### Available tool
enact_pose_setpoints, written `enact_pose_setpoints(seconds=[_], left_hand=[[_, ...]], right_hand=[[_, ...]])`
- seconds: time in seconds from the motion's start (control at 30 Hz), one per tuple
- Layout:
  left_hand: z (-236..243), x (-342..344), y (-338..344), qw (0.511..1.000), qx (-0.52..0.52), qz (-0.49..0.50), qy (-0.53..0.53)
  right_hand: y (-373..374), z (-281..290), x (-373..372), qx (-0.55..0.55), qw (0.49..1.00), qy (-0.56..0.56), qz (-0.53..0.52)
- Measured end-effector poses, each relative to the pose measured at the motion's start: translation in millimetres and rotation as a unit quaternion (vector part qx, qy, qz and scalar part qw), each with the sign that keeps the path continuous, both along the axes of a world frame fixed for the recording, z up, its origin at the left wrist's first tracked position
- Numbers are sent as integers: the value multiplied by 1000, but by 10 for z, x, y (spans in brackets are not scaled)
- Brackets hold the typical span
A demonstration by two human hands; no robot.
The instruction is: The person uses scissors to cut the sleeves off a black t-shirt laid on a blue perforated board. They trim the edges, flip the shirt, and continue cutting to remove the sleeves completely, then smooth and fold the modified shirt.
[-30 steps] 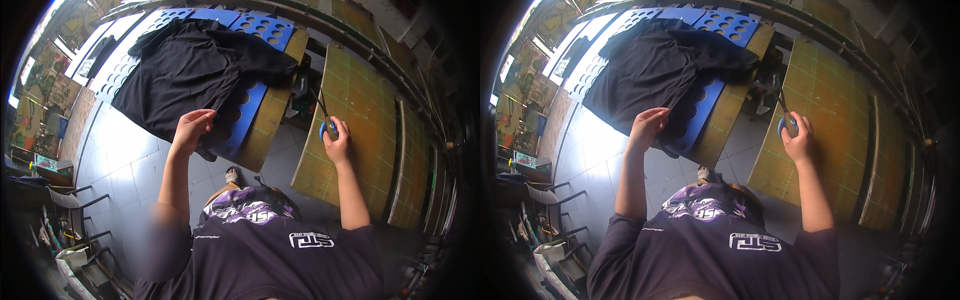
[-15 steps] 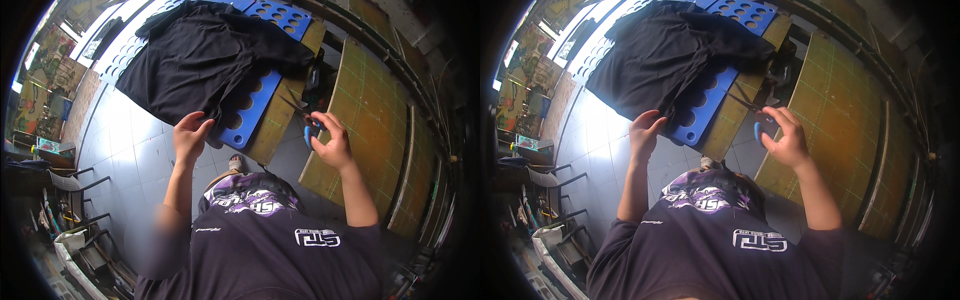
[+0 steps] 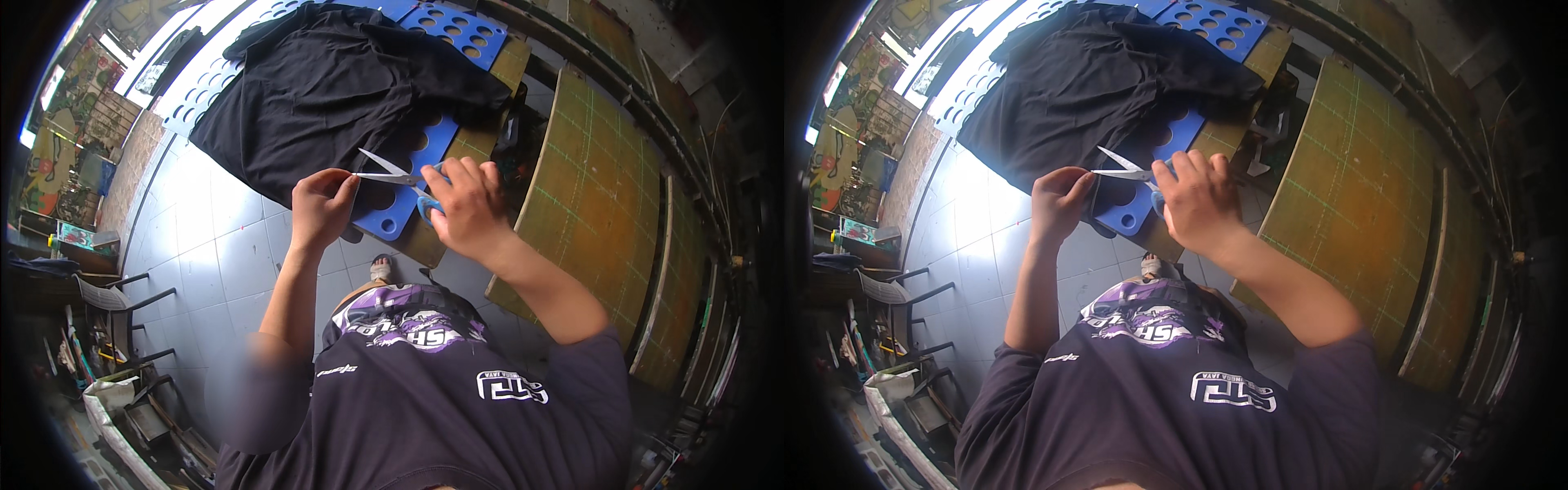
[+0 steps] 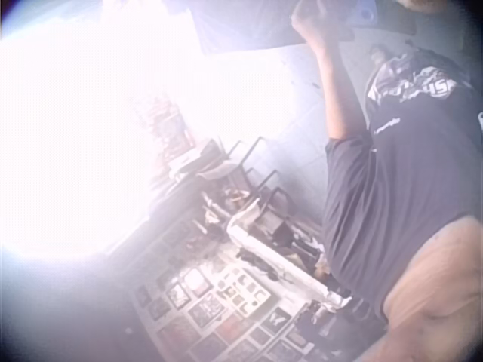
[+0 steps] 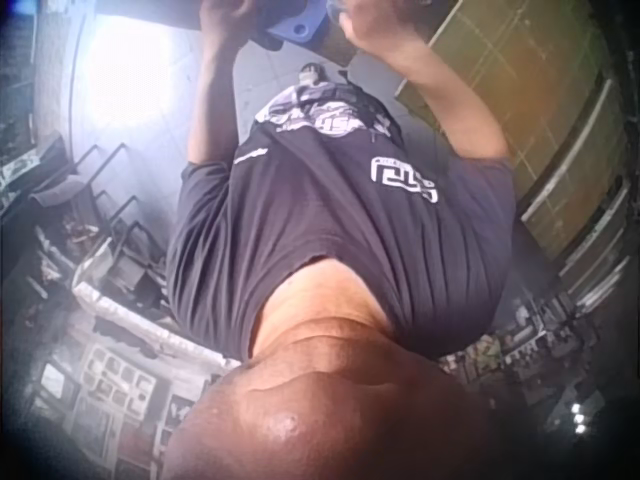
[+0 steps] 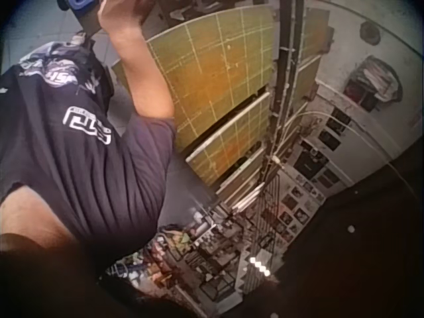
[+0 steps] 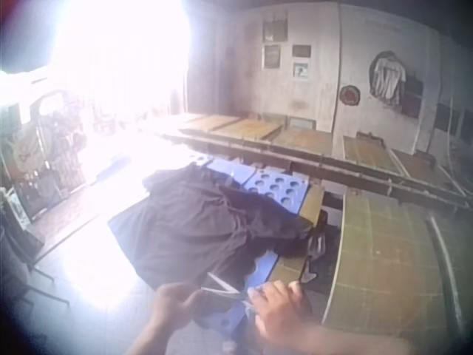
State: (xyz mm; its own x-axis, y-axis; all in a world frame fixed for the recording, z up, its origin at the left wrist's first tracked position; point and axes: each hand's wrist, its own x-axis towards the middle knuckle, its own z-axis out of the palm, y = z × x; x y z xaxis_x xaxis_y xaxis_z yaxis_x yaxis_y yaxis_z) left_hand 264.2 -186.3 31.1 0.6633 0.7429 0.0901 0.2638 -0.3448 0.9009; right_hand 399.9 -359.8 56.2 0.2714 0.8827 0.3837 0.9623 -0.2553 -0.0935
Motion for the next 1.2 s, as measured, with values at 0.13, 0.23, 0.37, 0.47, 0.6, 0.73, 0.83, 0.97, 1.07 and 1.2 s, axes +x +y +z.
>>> enact_pose_setpoints(seconds=[0.13, 0.23, 0.37, 0.47, 0.6, 0.73, 0.83, 0.97, 1.07, 1.2], left_hand=[[-65, -3, -42, 999, -36, -7, -26], [-58, -12, -105, 999, -37, -9, -26], [-61, -9, -135, 999, -30, -7, -18], [-49, -10, -145, 1000, -22, -3, -21], [-108, -7, -138, 999, -24, -9, -35], [-132, 3, -142, 998, -33, -15, -42], [-104, 6, -149, 999, -28, -18, -37], [-51, 3, -166, 999, -19, -19, -23], [-54, 1, -163, 999, -22, -14, -24], [-100, 6, -177, 998, -15, -12, -56]], right_hand=[[141, -109, -26, 6, 999, -31, -2], [233, -167, -14, 25, 999, -35, 4], [292, -259, 21, 50, 998, -37, 20], [319, -299, 44, 62, 997, -43, 31], [351, -324, 50, 72, 996, -47, 39], [368, -350, 58, 82, 994, -56, 43], [371, -364, 59, 84, 994, -60, 43], [381, -396, 52, 92, 993, -66, 40], [385, -412, 49, 100, 992, -62, 39], [383, -454, 68, 88, 994, -48, 39]])
